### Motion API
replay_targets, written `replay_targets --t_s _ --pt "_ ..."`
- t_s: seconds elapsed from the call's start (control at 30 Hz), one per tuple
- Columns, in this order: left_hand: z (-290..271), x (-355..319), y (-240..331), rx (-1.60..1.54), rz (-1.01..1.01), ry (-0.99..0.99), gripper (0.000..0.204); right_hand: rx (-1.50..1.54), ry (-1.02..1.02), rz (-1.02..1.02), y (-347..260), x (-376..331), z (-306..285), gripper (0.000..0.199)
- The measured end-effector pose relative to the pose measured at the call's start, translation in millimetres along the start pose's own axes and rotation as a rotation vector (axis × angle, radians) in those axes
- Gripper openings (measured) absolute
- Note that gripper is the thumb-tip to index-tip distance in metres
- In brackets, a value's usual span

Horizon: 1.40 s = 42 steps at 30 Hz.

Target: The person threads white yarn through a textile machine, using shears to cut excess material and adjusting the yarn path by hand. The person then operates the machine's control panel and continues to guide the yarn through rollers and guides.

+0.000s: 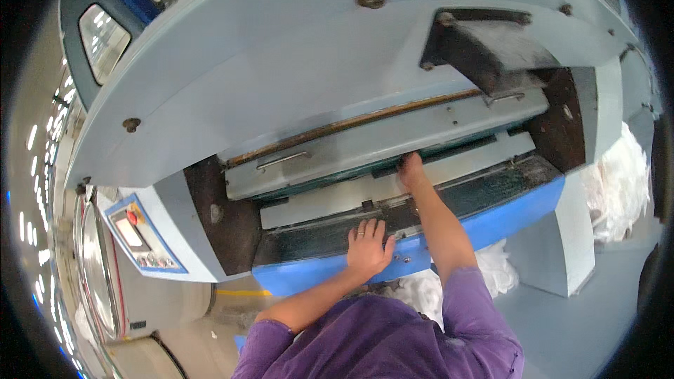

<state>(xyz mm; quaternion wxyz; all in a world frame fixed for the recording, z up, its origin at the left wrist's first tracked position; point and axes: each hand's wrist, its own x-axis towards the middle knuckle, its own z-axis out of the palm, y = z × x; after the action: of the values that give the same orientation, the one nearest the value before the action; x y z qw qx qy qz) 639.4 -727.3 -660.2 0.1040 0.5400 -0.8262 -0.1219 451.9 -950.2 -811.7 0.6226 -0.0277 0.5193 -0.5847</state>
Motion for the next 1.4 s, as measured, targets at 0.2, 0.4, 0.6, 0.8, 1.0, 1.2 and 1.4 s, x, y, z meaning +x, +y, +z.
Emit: replay_targets --t_s 0.2,0.4,0.6,0.8,1.0,1.2,1.4 --pt "-5.2 0.9 2.3 -0.025 -0.025 -0.014 0.054 0.469 -0.108 0.122 -9.0 -11.2 11.8 0.045" --pt "-8.5 2.7 2.8 -0.003 -0.031 -0.034 0.055 0.439 -0.151 0.022 -3.5 -4.6 13.6 0.045" --pt "-11.4 3.9 4.3 0.003 -0.037 -0.043 0.055 0.555 -0.125 0.146 -7.9 -7.8 13.9 0.035" --pt "-10.8 4.1 5.3 0.007 -0.037 -0.001 0.054 0.58 -0.172 0.144 -0.5 1.5 6.9 0.034" --pt "-7.0 3.6 5.9 0.045 -0.046 -0.03 0.054 0.589 -0.185 0.177 9.4 19.9 -1.4 0.031" --pt "-6.0 3.4 7.3 0.015 -0.05 -0.016 0.053 0.623 -0.169 0.113 11.6 16.8 -0.1 0.029" --pt "-5.1 4.1 7.2 0.03 -0.049 -0.013 0.053 0.671 -0.17 0.128 10.3 13.3 3.4 0.027"
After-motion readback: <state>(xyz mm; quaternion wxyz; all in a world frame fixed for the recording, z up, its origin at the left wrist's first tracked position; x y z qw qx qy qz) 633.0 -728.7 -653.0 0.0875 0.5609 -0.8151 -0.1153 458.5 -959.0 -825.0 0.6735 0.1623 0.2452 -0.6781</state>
